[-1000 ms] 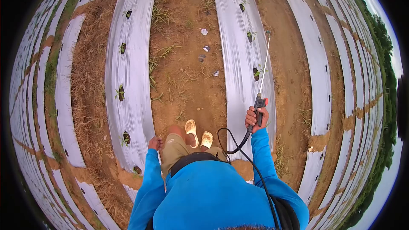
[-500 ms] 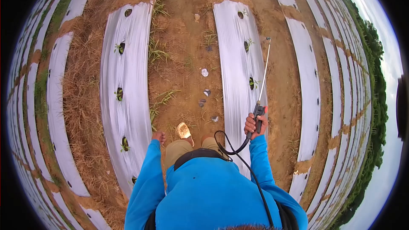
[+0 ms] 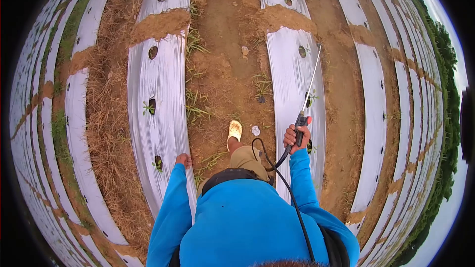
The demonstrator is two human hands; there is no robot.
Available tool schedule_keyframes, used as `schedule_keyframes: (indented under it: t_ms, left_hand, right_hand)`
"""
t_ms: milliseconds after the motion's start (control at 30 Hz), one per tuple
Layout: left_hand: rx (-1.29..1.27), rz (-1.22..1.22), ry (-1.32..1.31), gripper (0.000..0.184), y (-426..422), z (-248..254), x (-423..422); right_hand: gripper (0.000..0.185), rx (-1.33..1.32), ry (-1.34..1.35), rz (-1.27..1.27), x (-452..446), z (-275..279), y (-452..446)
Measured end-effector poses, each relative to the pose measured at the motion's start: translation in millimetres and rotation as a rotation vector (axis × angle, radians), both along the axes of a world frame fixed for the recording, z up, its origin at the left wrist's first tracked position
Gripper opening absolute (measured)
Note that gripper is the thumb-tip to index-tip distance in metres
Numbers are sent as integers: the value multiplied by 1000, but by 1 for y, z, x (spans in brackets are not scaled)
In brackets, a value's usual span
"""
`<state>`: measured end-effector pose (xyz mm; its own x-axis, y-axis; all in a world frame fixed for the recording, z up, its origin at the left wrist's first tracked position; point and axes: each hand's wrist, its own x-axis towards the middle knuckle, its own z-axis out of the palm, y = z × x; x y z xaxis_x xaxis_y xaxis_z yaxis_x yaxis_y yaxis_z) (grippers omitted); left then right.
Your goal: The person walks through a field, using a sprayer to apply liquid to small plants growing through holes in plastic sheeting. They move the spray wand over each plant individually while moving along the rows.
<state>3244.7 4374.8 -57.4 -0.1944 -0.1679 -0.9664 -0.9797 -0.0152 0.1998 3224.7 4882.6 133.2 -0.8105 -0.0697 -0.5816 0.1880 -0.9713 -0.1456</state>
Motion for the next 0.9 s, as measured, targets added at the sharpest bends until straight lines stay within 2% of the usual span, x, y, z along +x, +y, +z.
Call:
schedule_keyframes:
  t_ms: [33, 67, 100, 233, 300, 367, 467, 533, 633, 733, 800, 900]
  left_hand:
    - [4, -5, -126, 14, -9, -9, -9]
    - [52, 15, -174, 15, -13, 4, -20]
    - [69, 34, -98, 17, -15, 12, -26]
    - [10, 35, -126, 19, -4, 35, -110]
    - [-16, 31, -106, 21, 0, 31, -161]
    - [7, -12, -101, 22, 2, 15, -222]
    - [51, -15, -104, 23, -4, -46, -325]
    - [78, 21, -160, 22, 13, -53, -416]
    - [79, -56, -36, 16, 31, -33, -563]
    - [186, -11, 229, 16, 52, 28, -707]
    - [254, -53, 414, 18, 57, 36, -786]
    - [261, -33, 464, 21, 70, 42, -883]
  right_hand:
    - [19, 1, 21, 11, -35, 4, 5]
    - [19, -6, 10, 20, -56, 7, 2]
    - [19, -53, -10, -10, -87, 15, -1]
    - [19, -25, 42, 52, -207, 30, 12]
    - [20, 5, 37, 49, -267, 24, 18]
    - [21, 57, 14, 49, -326, 19, 22]
    - [21, 72, 15, 47, -415, 11, 23]
    - [21, 55, 51, 41, -484, 22, 23]
    - [22, -51, 112, 66, -536, 44, 25]
    - [23, -61, 129, 14, -602, 67, 33]
    - [23, -57, 135, -7, -654, 70, 43]
    - [23, -40, 106, -52, -737, 61, 59]
